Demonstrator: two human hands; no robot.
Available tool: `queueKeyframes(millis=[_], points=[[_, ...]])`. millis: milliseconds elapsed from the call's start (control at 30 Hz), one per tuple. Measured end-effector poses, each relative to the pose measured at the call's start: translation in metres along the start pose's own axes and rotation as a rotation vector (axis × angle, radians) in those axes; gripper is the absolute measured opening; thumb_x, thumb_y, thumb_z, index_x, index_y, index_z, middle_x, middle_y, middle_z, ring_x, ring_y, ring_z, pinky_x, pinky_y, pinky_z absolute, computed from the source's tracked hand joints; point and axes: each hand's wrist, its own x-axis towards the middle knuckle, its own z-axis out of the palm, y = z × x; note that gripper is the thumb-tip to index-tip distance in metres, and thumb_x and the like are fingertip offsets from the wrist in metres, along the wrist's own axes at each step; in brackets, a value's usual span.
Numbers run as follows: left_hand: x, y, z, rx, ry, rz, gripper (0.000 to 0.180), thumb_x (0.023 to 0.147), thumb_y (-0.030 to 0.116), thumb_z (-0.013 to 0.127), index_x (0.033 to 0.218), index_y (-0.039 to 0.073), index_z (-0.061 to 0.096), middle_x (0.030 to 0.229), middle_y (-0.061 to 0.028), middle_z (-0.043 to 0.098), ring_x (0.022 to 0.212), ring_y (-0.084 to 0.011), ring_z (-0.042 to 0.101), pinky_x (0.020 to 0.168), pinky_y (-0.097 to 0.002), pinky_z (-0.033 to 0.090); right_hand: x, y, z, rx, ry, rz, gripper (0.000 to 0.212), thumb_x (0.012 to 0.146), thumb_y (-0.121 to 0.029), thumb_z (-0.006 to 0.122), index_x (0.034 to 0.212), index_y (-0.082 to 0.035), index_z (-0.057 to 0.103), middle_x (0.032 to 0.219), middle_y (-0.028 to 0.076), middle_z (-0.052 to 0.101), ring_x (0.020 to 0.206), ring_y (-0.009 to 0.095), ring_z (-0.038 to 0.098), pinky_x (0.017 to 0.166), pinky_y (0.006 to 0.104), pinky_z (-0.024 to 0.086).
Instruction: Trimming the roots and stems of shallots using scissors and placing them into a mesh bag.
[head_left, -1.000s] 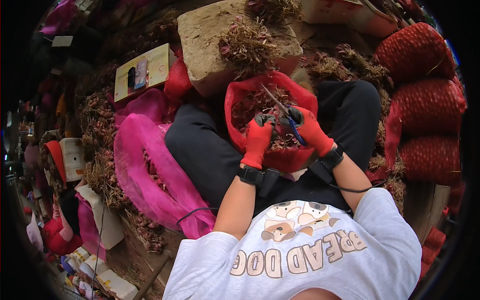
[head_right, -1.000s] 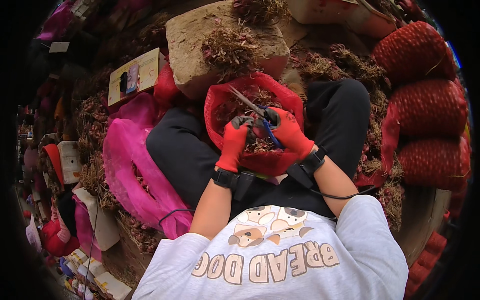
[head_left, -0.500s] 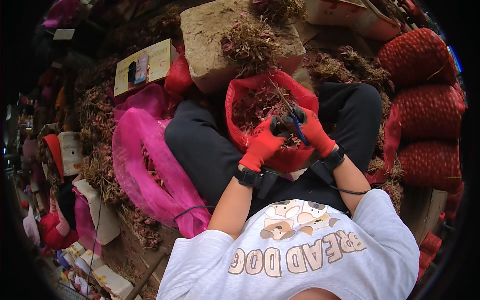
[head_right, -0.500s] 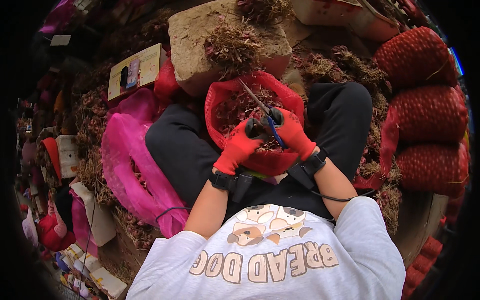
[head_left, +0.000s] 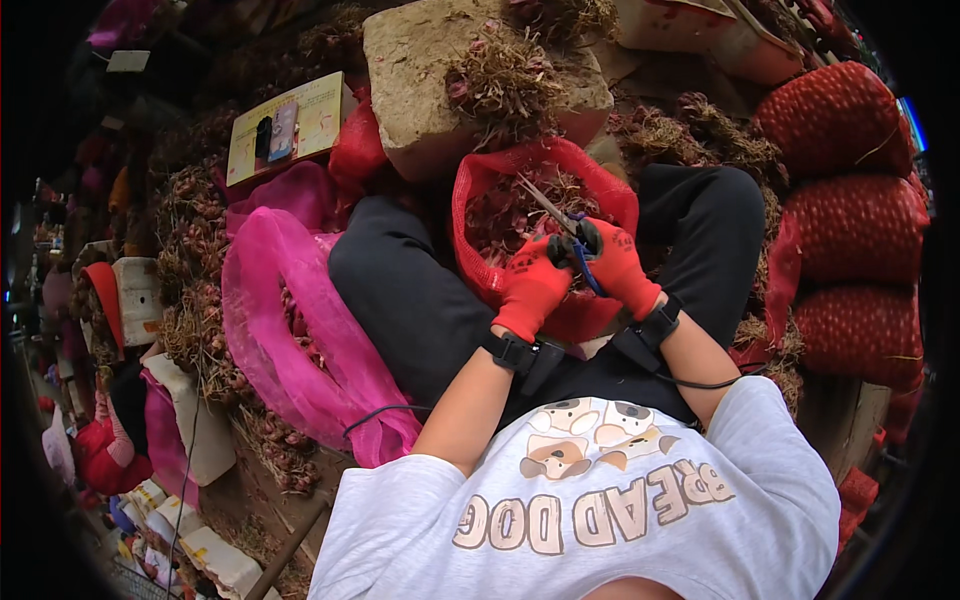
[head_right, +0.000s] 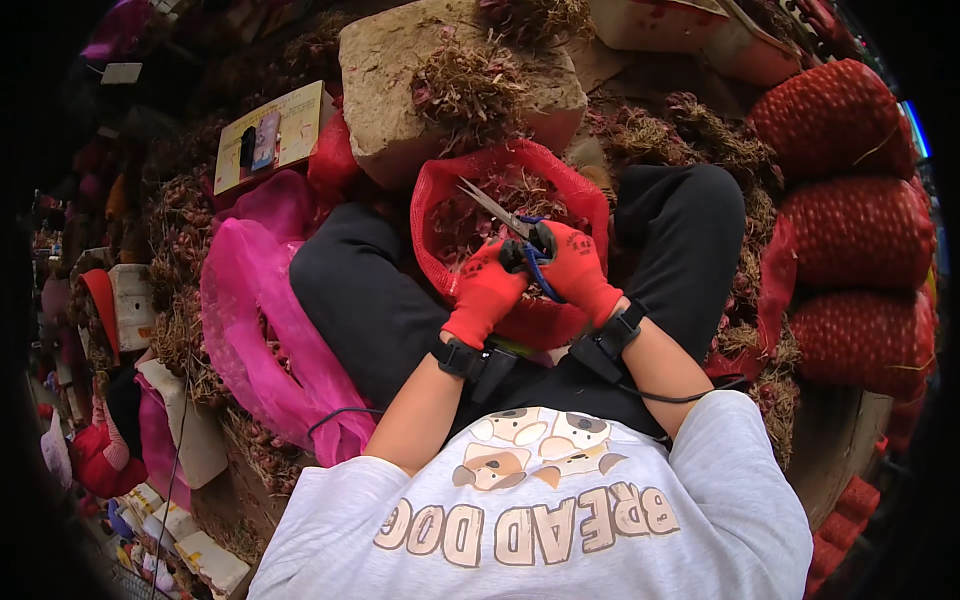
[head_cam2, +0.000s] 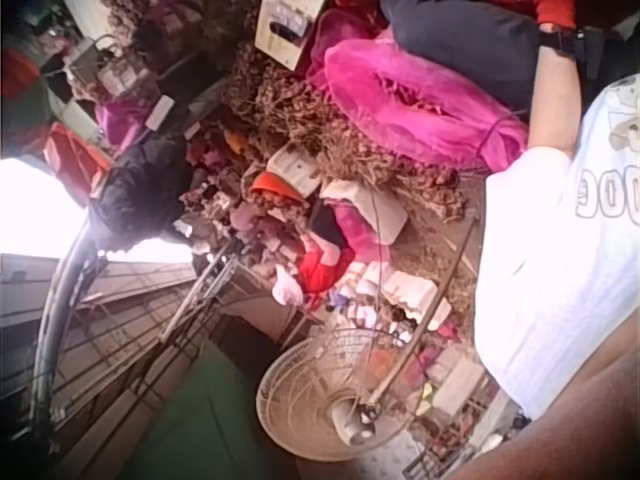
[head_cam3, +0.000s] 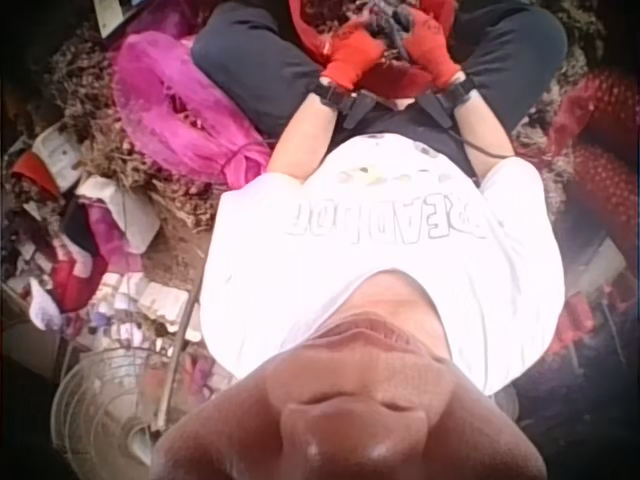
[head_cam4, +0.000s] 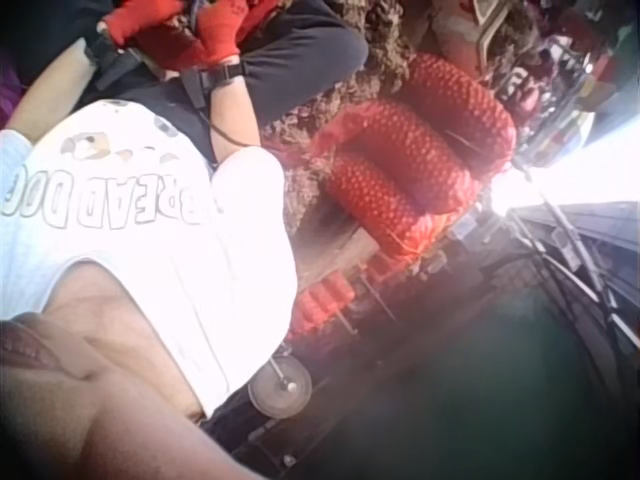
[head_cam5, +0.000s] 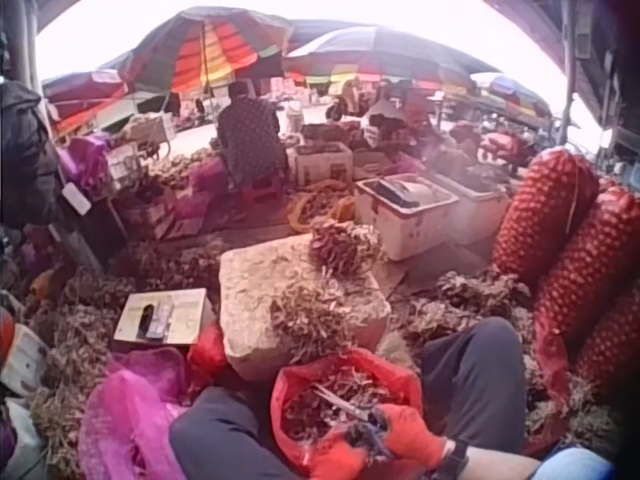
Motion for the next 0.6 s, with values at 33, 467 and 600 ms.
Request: queueKeyframes(millis=[33,467,600], points=[[0.0,-0.002,0.004,0.053,0.017,0.029,0.025,0.075,0.017,0.061,0.096,0.004,0.062,0.087,-0.0118,0.066,0.083,-0.0298,0.062,0.072,-0.0341,0.047,0.001,0.005,0.002,0.026,-0.02,0.014,0.02,0.078,-0.014,0.063,0.094,-0.004,0.059,0.085,0.016,0.061,0.081,0.034,0.06,0.07,0.0376,0.046],[0.01,-0.048,0.017,-0.849,0.031,-0.332,0.013,0.083,0.01,0.055,0.092,0.002,0.062,0.087,-0.0054,0.063,0.077,-0.0136,0.06,0.063,-0.0249,0.047,0.009,-0.008,-0.013,-0.214,-0.044,-0.342,0.022,0.067,-0.009,0.064,0.087,-0.002,0.055,0.08,0.017,0.055,0.077,0.039,0.053,0.068,0.0391,0.045],[0.006,-0.014,0.004,-1.24,-0.019,-0.303,0.009,0.086,0.008,0.053,0.088,0.002,0.059,0.087,-0.004,0.06,0.071,-0.0118,0.058,0.06,-0.0232,0.047,0.007,0.005,-0.021,-0.031,0.043,-0.284,0.019,0.074,-0.007,0.063,0.09,-0.001,0.058,0.082,0.012,0.059,0.075,0.028,0.059,0.07,0.033,0.047]])
